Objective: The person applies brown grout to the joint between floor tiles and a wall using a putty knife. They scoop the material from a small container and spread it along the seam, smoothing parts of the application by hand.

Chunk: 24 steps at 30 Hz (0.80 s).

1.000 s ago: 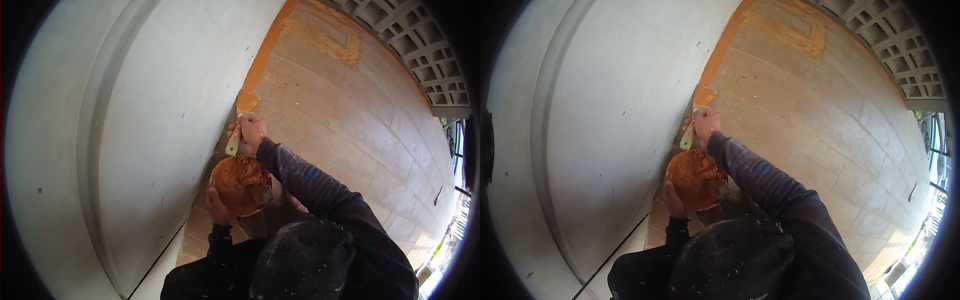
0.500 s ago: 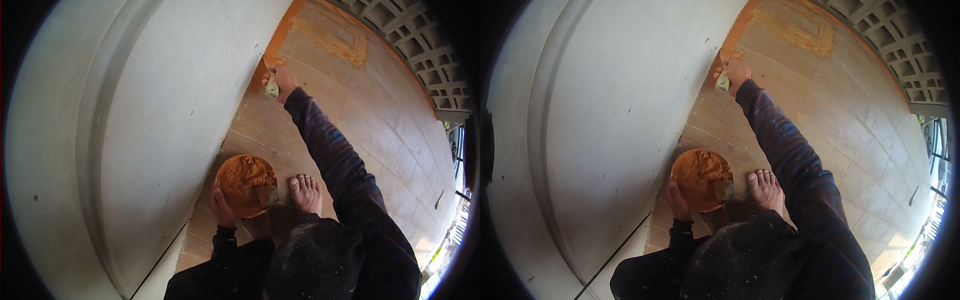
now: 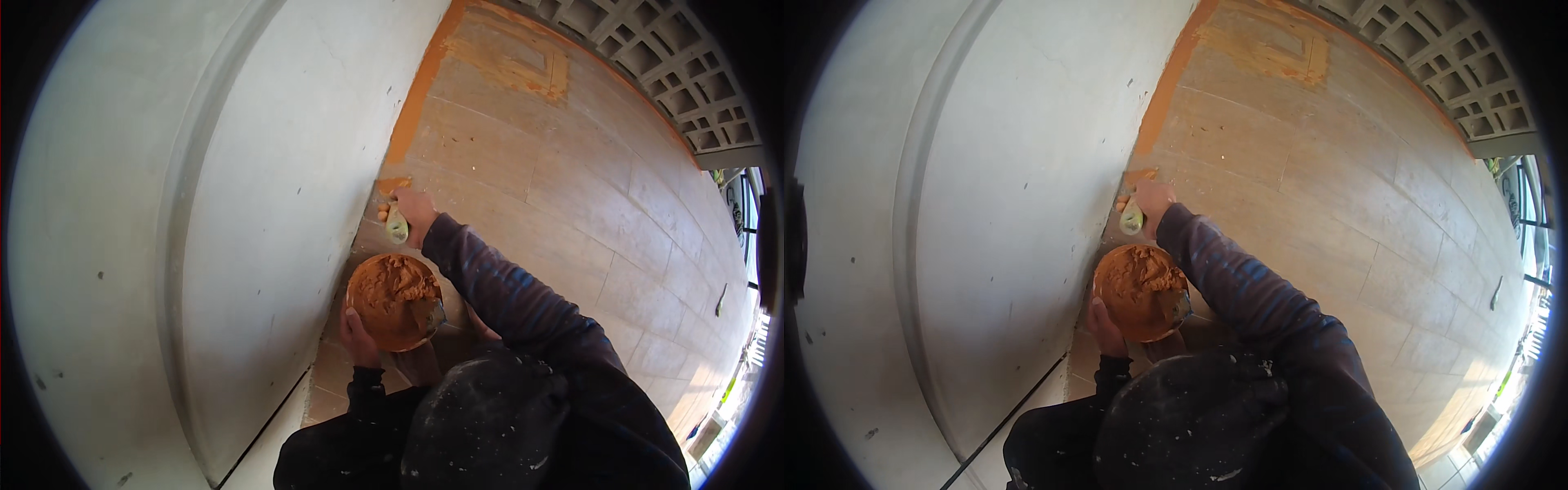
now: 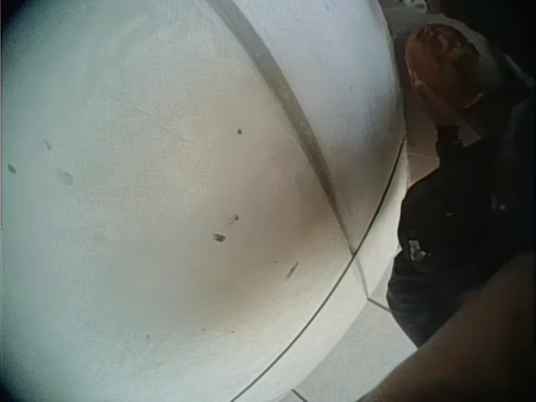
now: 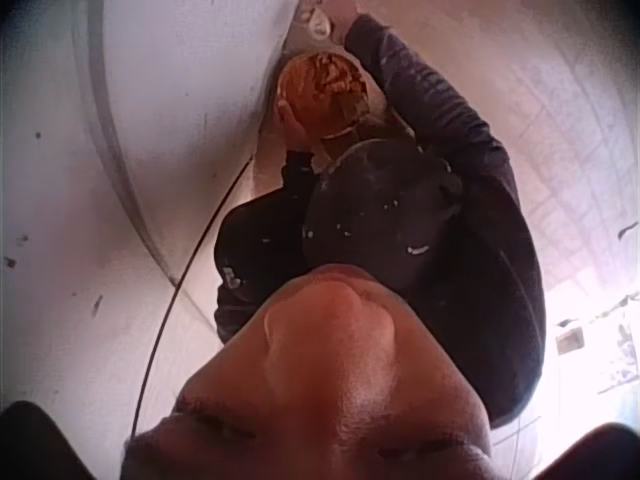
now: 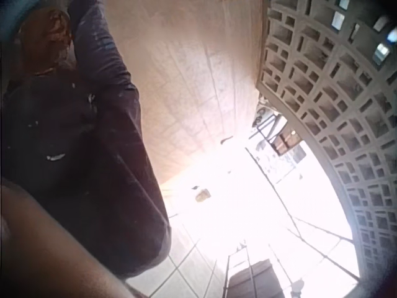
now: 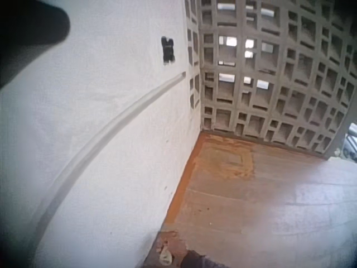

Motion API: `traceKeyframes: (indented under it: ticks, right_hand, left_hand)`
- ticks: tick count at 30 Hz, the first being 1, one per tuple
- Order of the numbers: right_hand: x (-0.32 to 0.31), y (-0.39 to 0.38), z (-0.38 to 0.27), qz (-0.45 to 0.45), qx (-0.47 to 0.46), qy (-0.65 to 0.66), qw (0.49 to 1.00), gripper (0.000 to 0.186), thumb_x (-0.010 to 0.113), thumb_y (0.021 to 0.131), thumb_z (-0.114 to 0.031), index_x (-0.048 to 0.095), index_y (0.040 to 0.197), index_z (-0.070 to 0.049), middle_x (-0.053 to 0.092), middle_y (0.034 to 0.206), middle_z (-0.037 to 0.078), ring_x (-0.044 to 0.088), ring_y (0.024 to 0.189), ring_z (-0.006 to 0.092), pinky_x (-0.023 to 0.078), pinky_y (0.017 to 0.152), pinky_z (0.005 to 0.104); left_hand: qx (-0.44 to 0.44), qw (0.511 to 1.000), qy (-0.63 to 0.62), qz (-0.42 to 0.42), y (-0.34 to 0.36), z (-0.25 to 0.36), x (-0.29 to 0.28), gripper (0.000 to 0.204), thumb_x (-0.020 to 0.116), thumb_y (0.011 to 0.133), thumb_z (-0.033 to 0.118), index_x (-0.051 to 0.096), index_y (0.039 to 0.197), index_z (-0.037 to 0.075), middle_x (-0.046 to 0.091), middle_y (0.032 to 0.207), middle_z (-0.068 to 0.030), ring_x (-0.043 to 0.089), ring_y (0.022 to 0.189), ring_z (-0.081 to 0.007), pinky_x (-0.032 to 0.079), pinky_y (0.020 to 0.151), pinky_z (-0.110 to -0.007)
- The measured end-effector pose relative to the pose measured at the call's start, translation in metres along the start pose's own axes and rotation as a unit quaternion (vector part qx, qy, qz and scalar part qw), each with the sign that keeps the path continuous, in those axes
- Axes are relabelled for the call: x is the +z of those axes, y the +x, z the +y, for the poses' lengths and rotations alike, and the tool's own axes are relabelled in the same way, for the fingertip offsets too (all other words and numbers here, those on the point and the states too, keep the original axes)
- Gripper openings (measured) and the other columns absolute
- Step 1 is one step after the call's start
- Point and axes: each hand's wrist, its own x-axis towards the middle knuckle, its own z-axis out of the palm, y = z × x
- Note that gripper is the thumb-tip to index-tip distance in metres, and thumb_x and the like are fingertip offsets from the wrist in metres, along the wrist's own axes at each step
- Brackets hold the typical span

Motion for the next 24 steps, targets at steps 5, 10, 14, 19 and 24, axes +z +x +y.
traceKeyframes:
  ticks: [5,10,14,19,24]
  right_hand:
    - [-0.023,-0.016,0.015,-0.048,-0.076,0.017,0.996,0.019,0.047,0.105,-0.021,0.051,0.107,-0.002,0.063,0.085,0.013,0.063,0.067,0.0228,0.055,0.059,0.0388]
    - [-0.037,0.011,-0.013,-0.066,-0.158,0.092,0.981,0.020,0.044,0.107,-0.022,0.046,0.109,-0.002,0.064,0.092,0.016,0.065,0.072,0.0245,0.057,0.058,0.0389]
    - [-0.028,0.030,-0.086,-0.039,-0.209,-0.005,0.977,0.024,0.043,0.105,-0.023,0.053,0.103,-0.001,0.062,0.085,0.012,0.063,0.069,0.0232,0.056,0.060,0.0378]
    - [0.005,0.053,-0.200,0.036,-0.301,-0.050,0.952,0.020,0.052,0.096,-0.023,0.059,0.101,-0.004,0.064,0.085,0.009,0.063,0.066,0.0201,0.053,0.051,0.0318]
    - [0.016,0.103,-0.259,0.047,-0.273,0.010,0.961,0.010,0.062,0.092,-0.024,0.059,0.093,-0.014,0.061,0.078,0.003,0.059,0.064,0.0147,0.043,0.044,0.0268]
  left_hand:
    - [0.027,0.999,0.032,0.010,0.002,-0.002,-0.006,0.049,0.035,0.109,0.028,0.046,0.144,-0.004,0.054,0.140,-0.0155,0.054,0.127,-0.0232,0.043,0.107,-0.035]
    - [0.000,0.999,0.046,0.003,0.001,0.001,-0.008,0.050,0.038,0.109,0.030,0.046,0.145,-0.003,0.055,0.140,-0.0156,0.054,0.126,-0.0231,0.043,0.107,-0.035]
    - [-0.002,0.997,0.077,0.006,0.000,0.005,-0.008,0.049,0.038,0.109,0.030,0.049,0.143,-0.004,0.056,0.139,-0.0155,0.055,0.124,-0.0219,0.044,0.105,-0.034]
    - [-0.007,0.991,0.131,0.029,0.000,0.004,-0.008,0.049,0.038,0.108,0.031,0.052,0.140,-0.004,0.058,0.136,-0.0152,0.056,0.122,-0.0205,0.044,0.104,-0.034]
    - [0.014,0.994,0.105,0.040,0.007,-0.007,-0.010,0.047,0.040,0.108,0.028,0.053,0.139,-0.005,0.061,0.131,-0.0139,0.058,0.118,-0.0202,0.046,0.102,-0.033]
